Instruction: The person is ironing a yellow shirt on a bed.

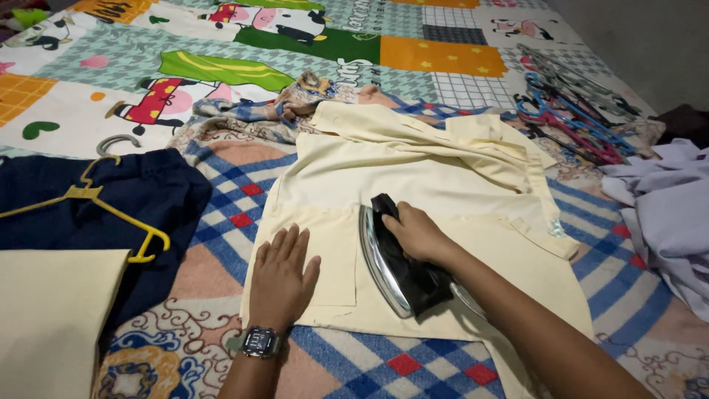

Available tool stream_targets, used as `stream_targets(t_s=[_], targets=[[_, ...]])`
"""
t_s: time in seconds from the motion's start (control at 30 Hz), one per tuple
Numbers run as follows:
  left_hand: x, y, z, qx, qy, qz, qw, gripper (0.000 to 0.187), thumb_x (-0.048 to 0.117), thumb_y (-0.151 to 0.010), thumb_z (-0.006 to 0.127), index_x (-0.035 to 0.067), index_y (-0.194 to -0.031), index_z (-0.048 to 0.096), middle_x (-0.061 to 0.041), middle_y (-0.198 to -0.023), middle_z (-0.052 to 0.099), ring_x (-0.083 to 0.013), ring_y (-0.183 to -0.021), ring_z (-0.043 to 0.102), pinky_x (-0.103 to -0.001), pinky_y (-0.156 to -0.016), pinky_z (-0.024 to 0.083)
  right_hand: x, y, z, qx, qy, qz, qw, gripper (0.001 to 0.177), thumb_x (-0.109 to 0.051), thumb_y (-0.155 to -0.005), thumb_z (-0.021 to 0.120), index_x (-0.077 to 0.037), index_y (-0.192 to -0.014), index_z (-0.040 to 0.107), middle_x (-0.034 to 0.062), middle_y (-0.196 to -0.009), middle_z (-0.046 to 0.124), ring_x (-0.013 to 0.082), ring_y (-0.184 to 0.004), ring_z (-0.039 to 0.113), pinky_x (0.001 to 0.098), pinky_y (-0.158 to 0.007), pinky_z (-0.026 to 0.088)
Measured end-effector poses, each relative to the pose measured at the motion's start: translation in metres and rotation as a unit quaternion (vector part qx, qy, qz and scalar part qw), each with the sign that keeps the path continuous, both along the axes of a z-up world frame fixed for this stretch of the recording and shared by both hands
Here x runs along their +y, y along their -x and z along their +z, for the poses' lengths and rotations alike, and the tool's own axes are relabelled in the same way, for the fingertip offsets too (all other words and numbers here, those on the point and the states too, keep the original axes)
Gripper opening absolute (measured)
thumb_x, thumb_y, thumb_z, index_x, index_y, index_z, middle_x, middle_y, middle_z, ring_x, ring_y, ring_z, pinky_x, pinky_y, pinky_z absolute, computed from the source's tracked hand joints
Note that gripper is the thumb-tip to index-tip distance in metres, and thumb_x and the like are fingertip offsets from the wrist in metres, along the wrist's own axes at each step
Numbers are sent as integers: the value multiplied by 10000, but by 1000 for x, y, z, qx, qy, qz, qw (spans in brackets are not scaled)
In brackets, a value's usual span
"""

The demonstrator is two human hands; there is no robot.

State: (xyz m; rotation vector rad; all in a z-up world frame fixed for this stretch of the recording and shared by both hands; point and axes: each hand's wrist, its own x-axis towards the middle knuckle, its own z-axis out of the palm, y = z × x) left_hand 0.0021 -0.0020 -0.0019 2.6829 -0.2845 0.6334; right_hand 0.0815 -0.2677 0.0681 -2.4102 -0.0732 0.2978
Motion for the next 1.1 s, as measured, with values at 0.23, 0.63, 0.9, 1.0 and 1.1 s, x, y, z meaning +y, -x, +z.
stream_targets(t_s=[0.23, 0.63, 0.9, 1.0, 1.1], targets=[[1, -1, -1, -4, -1, 0, 1000, 581, 432, -995, 494, 94, -1466, 527, -147, -1530, 498, -294, -1448, 408, -474, -1187, 254, 16, -23, -2, -34, 9, -9, 999, 413, -350, -1009, 539, 60, -977, 507, 203, -678, 654, 294, -469, 646, 446, -502, 543], [1, -1, -3, -26, 4, -3, 1000, 563, 415, -990, 514, 83, -1443, 550, -159, -1508, 526, -305, -1428, 444, -482, -1179, 278, 9, 46, 9, -11, 23, 12, 1000, 396, -362, -1012, 522, 33, -999, 494, 189, -679, 671, 289, -484, 667, 434, -516, 551], [2, -4, -6, -35, -4, -1, 999, 571, 428, -992, 500, 91, -1450, 547, -154, -1516, 522, -302, -1434, 441, -476, -1185, 279, -10, 91, 40, 52, 78, 90, 992, 368, -349, -977, 551, -2, -1077, 485, 221, -842, 681, 345, -582, 687, 456, -585, 562], [2, -2, -5, -12, -10, 7, 1000, 582, 441, -990, 484, 103, -1462, 529, -145, -1526, 504, -291, -1440, 420, -472, -1185, 263, -17, 104, 57, 24, 100, 180, 978, 371, -287, -931, 598, -54, -1208, 516, 198, -925, 712, 314, -790, 719, 436, -739, 554], [1, -2, -2, 8, -17, 8, 1000, 582, 441, -1005, 466, 102, -1476, 509, -140, -1543, 485, -283, -1461, 392, -469, -1192, 246, -18, 119, 85, 109, 166, 164, 966, 361, -260, -880, 625, -89, -1194, 577, 169, -963, 738, 311, -888, 744, 441, -822, 564]])
